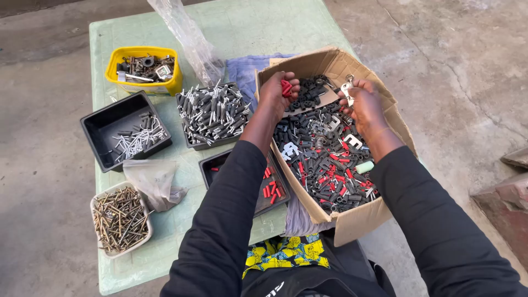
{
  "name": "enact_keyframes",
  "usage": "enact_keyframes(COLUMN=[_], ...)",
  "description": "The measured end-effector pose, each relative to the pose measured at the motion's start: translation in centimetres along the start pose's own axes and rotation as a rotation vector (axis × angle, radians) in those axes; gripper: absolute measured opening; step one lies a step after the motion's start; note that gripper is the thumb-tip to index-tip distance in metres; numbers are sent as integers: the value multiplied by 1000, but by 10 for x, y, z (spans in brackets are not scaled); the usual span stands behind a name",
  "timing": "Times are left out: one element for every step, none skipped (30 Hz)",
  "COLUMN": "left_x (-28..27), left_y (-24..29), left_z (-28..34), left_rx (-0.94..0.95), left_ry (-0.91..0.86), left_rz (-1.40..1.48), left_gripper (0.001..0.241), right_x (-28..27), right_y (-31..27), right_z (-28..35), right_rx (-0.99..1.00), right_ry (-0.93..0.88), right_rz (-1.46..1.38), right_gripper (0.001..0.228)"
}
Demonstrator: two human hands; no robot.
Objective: Sorting various small hardware components from a large box into separate containers
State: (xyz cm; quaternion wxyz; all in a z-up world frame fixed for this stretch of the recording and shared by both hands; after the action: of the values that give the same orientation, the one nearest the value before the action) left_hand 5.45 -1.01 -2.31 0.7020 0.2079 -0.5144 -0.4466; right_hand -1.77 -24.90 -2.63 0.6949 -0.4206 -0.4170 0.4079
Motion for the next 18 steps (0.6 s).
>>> enact_keyframes(left_x=[-2, -4, -6, -6, -3, -1, 1, 2, 3, 3, 4, 9, 9, 10, 7, 6, 9, 12], left_y=[-2, -5, -4, -4, -4, 1, 0, 0, 0, 0, 1, 8, 7, 5, 1, -3, -4, -4], left_z=[-1, -2, 0, 3, 5, 4, 6, 7, 10, 11, 12, 11, 15, 20, 17, 13, 5, -6], left_rx=[3, 5, 9, 5, 1, 5, -13, -31, -26, -21, -14, -8, -28, -47, -52, -71, -81, -77], left_ry=[0, 0, 1, -19, -42, -46, -64, -82, -82, -81, -82, -85, -88, -91, -90, -102, -123, -131], left_rz=[-25, -49, -51, -59, -69, -72, -88, -104, -106, -101, -97, -100, -84, -69, -69, -57, -45, -45], left_gripper=[32, 32, 32, 31, 30, 30, 31, 33, 33, 37, 41, 41, 42, 43, 43, 43, 44, 44], right_x=[1, 4, 10, 20, 28, 38, 51, 64, 55, 46, 37, 19, -3, -26, -22, -15, -8, -12], right_y=[-6, -12, -10, -10, -12, -21, -23, -25, -28, -35, -42, -29, -10, 11, 2, -8, -23, -22], right_z=[-3, -5, -5, -5, -5, 3, 13, 24, 23, 22, 21, -1, -16, -30, -6, 19, 39, 23], right_rx=[-116, -233, -234, -276, -321, -326, -296, -265, -269, -340, -412, -418, -421, -422, -417, -452, -497, -503], right_ry=[51, 103, 100, 36, -25, -24, -131, -238, -240, -180, -116, -116, -81, -47, -46, -60, -68, -60], right_rz=[132, 264, 262, 292, 322, 320, 320, 319, 317, 492, 665, 662, 820, 978, 979, 1124, 1271, 1273], right_gripper=[17, 26, 26, 37, 49, 49, 53, 58, 58, 45, 32, 32, 29, 27, 27, 28, 32, 32])
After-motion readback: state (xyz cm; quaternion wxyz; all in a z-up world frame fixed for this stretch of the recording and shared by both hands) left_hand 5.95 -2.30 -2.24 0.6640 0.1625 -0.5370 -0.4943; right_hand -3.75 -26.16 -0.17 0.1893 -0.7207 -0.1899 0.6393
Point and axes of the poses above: each hand's wrist, its own z-axis away from the middle knuckle, its own x-axis out of the palm, y = z × x, the point moved 6 cm from there along -z, towards the middle knuckle, and after that the axes turned 3 degrees about -z, right-handed, at the moved point
